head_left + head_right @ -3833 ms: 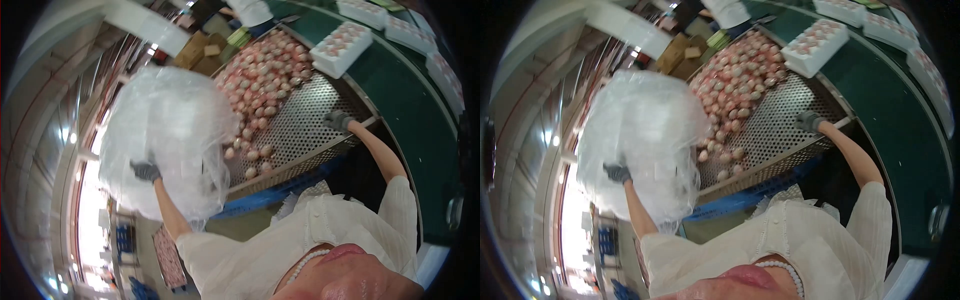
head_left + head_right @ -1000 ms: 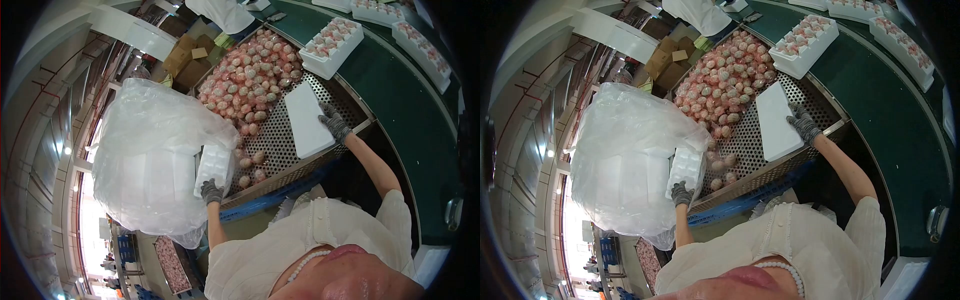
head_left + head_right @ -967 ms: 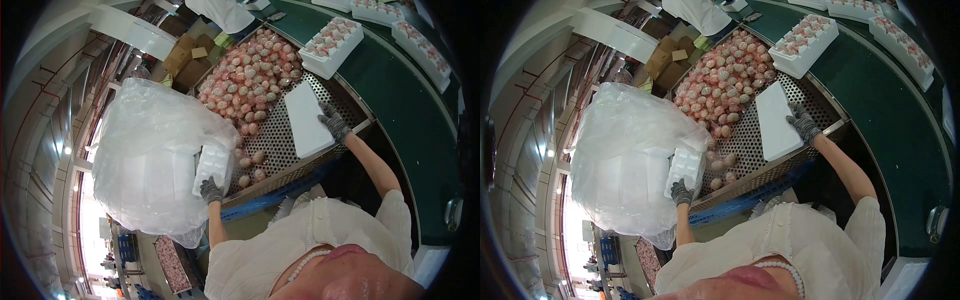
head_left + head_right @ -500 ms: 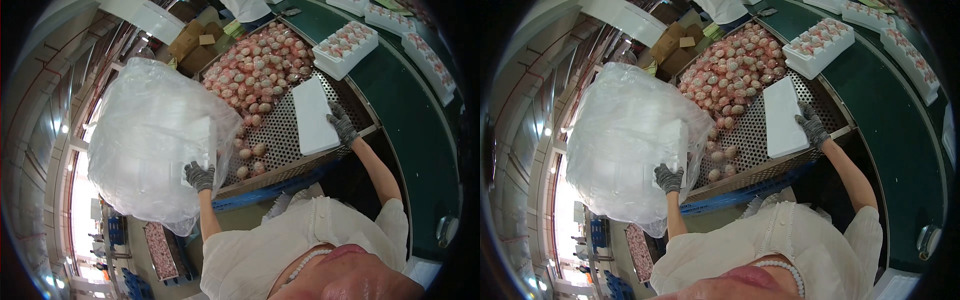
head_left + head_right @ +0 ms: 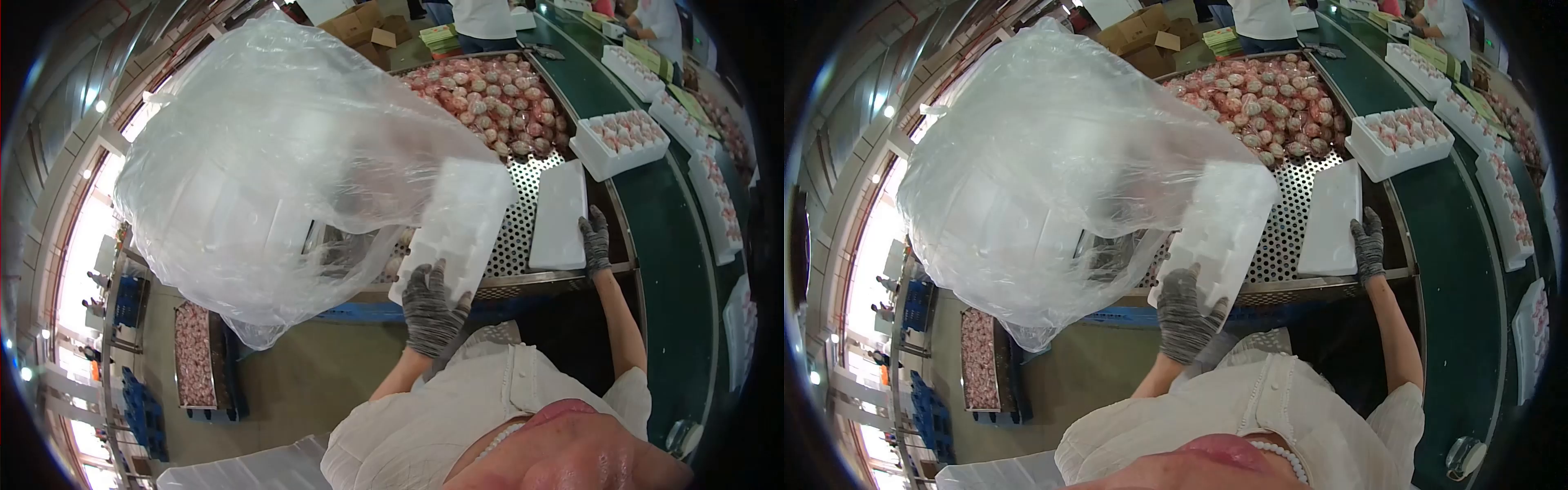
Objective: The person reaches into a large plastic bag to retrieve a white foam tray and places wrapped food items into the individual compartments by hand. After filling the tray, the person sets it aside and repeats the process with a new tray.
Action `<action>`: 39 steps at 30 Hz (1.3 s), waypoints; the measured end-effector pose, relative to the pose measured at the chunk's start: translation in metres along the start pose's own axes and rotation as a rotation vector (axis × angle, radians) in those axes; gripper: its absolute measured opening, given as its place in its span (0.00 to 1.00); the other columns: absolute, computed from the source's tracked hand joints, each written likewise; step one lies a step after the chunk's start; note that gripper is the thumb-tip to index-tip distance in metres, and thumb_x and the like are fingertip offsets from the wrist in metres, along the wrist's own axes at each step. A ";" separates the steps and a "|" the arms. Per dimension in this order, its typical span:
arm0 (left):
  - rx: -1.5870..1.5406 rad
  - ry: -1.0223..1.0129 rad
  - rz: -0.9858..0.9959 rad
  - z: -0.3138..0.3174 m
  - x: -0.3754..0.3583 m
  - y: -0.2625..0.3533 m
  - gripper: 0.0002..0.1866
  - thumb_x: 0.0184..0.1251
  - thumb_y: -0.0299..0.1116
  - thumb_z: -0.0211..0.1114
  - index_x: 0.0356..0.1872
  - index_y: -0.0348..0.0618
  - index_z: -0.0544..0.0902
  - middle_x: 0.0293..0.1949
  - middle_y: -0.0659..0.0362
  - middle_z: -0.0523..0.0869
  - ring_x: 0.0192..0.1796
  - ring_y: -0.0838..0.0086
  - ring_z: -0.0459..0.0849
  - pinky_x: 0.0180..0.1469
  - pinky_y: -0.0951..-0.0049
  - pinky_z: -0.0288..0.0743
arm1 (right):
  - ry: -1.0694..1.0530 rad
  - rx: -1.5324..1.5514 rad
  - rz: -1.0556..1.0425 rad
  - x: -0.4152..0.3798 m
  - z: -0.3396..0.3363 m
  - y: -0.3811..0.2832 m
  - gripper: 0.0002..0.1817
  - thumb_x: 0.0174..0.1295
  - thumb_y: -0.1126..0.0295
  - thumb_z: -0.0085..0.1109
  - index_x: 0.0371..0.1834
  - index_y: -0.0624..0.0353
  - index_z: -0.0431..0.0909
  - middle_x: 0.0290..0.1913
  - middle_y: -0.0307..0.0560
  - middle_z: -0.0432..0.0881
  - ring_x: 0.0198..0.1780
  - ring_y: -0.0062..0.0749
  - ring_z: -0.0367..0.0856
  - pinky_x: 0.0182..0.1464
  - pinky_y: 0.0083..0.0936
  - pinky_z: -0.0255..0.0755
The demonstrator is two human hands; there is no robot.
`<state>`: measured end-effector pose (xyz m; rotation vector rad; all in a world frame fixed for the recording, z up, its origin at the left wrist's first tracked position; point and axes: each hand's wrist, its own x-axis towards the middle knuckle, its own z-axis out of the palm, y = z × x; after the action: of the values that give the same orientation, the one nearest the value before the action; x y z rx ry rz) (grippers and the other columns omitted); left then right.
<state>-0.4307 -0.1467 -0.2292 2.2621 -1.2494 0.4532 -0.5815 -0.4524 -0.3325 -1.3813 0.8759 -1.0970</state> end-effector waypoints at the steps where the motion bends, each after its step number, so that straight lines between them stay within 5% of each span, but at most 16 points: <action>1: -0.060 0.036 -0.035 0.003 -0.002 0.003 0.33 0.40 0.42 0.61 0.51 0.40 0.64 0.43 0.47 0.67 0.44 0.54 0.67 0.45 0.57 0.60 | -0.003 -0.009 -0.010 0.003 0.001 -0.002 0.23 0.52 0.76 0.49 0.53 0.59 0.59 0.48 0.47 0.66 0.47 0.27 0.65 0.50 0.21 0.60; 7: -0.052 0.222 -0.002 0.006 -0.027 -0.010 0.31 0.37 0.40 0.63 0.48 0.40 0.67 0.43 0.49 0.67 0.43 0.56 0.67 0.44 0.59 0.61 | -0.201 -0.149 -0.107 0.002 0.033 -0.049 0.23 0.51 0.76 0.50 0.53 0.55 0.59 0.43 0.45 0.70 0.42 0.28 0.69 0.44 0.23 0.64; 11: -0.037 0.376 -0.183 0.014 -0.052 -0.046 0.31 0.41 0.39 0.64 0.48 0.37 0.63 0.43 0.48 0.65 0.47 0.60 0.64 0.47 0.63 0.60 | -0.215 -0.507 -0.232 0.013 0.064 -0.070 0.27 0.46 0.70 0.53 0.53 0.54 0.59 0.36 0.51 0.74 0.36 0.37 0.72 0.42 0.28 0.65; 13: -0.282 0.600 -0.583 0.015 -0.060 -0.056 0.31 0.45 0.40 0.62 0.49 0.36 0.61 0.46 0.48 0.63 0.49 0.62 0.63 0.49 0.64 0.60 | -0.241 -0.490 -0.156 0.023 0.078 -0.052 0.29 0.44 0.69 0.54 0.53 0.56 0.58 0.36 0.55 0.73 0.37 0.41 0.72 0.43 0.28 0.65; 14: -0.262 0.565 -0.583 0.007 -0.057 -0.057 0.31 0.45 0.40 0.62 0.49 0.36 0.61 0.46 0.48 0.63 0.49 0.62 0.63 0.49 0.64 0.60 | -0.229 -0.502 -0.204 0.021 0.084 -0.044 0.29 0.45 0.69 0.53 0.53 0.58 0.58 0.37 0.55 0.72 0.38 0.42 0.72 0.43 0.29 0.65; 16: -0.249 0.956 -0.429 -0.013 -0.033 -0.059 0.29 0.48 0.39 0.60 0.49 0.35 0.61 0.46 0.49 0.63 0.48 0.64 0.63 0.48 0.63 0.61 | -0.143 -0.691 -0.419 0.027 0.090 -0.010 0.28 0.46 0.68 0.51 0.54 0.59 0.57 0.41 0.56 0.70 0.40 0.45 0.71 0.43 0.31 0.65; 17: -0.229 0.916 -0.438 -0.022 -0.026 -0.054 0.29 0.48 0.39 0.60 0.49 0.35 0.61 0.46 0.49 0.63 0.48 0.64 0.63 0.48 0.63 0.61 | -0.078 -0.872 -0.585 0.026 0.087 0.013 0.28 0.47 0.68 0.50 0.54 0.60 0.56 0.43 0.57 0.69 0.41 0.47 0.70 0.44 0.32 0.65; 19: -0.031 1.076 -0.171 -0.034 -0.006 -0.042 0.28 0.48 0.38 0.60 0.49 0.36 0.61 0.46 0.50 0.63 0.47 0.64 0.65 0.48 0.64 0.62 | -0.238 -1.015 -0.346 0.012 0.084 -0.001 0.29 0.48 0.68 0.50 0.56 0.60 0.55 0.45 0.58 0.67 0.43 0.47 0.68 0.46 0.34 0.64; 21: -0.021 1.032 -0.118 -0.031 0.009 -0.034 0.28 0.48 0.38 0.60 0.49 0.36 0.61 0.46 0.50 0.63 0.47 0.64 0.65 0.47 0.64 0.63 | -0.195 -0.986 -0.528 0.007 0.079 0.001 0.29 0.48 0.68 0.49 0.56 0.61 0.55 0.45 0.58 0.67 0.43 0.46 0.68 0.47 0.34 0.64; 25: -0.117 1.135 0.025 -0.032 0.037 -0.017 0.28 0.48 0.39 0.60 0.48 0.37 0.62 0.46 0.49 0.63 0.46 0.65 0.65 0.43 0.65 0.67 | -0.239 -1.000 -0.413 -0.002 0.070 -0.006 0.29 0.49 0.67 0.48 0.56 0.63 0.54 0.46 0.59 0.67 0.45 0.47 0.68 0.49 0.34 0.63; 28: -0.292 0.925 -0.071 -0.014 0.051 -0.004 0.30 0.43 0.46 0.63 0.46 0.40 0.64 0.44 0.51 0.61 0.46 0.63 0.64 0.45 0.62 0.62 | -0.004 -0.798 -0.504 0.015 0.068 0.022 0.29 0.50 0.65 0.46 0.56 0.64 0.53 0.49 0.61 0.64 0.48 0.48 0.65 0.52 0.35 0.61; 29: 0.134 0.800 0.063 -0.015 0.058 0.006 0.29 0.42 0.43 0.64 0.46 0.42 0.65 0.44 0.50 0.62 0.45 0.62 0.64 0.42 0.63 0.63 | -0.007 -0.794 -0.504 0.016 0.067 0.023 0.29 0.50 0.65 0.46 0.56 0.64 0.53 0.49 0.61 0.64 0.48 0.48 0.65 0.52 0.35 0.61; 31: 0.065 0.689 0.141 0.001 0.071 0.014 0.30 0.40 0.38 0.65 0.48 0.44 0.65 0.43 0.50 0.63 0.45 0.62 0.63 0.42 0.63 0.63 | -0.002 -0.842 -0.457 0.017 0.065 0.020 0.29 0.49 0.67 0.46 0.56 0.63 0.53 0.47 0.61 0.66 0.47 0.48 0.67 0.50 0.36 0.62; 33: -0.373 0.485 -0.066 0.029 0.074 0.011 0.32 0.36 0.35 0.65 0.48 0.42 0.65 0.41 0.51 0.65 0.44 0.62 0.63 0.43 0.66 0.61 | -0.029 -0.926 -0.450 0.010 0.066 0.006 0.28 0.50 0.68 0.46 0.56 0.63 0.54 0.44 0.60 0.67 0.44 0.46 0.68 0.47 0.36 0.65; 37: -0.337 0.378 -0.079 0.030 0.050 0.032 0.30 0.38 0.30 0.64 0.48 0.39 0.64 0.42 0.51 0.64 0.45 0.63 0.63 0.42 0.69 0.63 | -0.250 -1.058 -0.441 -0.002 0.079 -0.016 0.27 0.49 0.69 0.46 0.55 0.58 0.56 0.43 0.59 0.68 0.40 0.43 0.71 0.40 0.33 0.69; 39: -0.295 0.320 -0.033 0.035 0.039 0.028 0.31 0.38 0.28 0.64 0.49 0.38 0.63 0.42 0.51 0.64 0.45 0.64 0.63 0.42 0.70 0.63 | -0.320 -1.199 -0.684 -0.001 0.085 -0.011 0.25 0.50 0.69 0.46 0.55 0.55 0.58 0.44 0.59 0.68 0.39 0.42 0.72 0.39 0.32 0.69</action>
<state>-0.4325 -0.2060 -0.2304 1.8743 -1.0382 0.5535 -0.5019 -0.4240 -0.3178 -2.9173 0.8507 -0.7387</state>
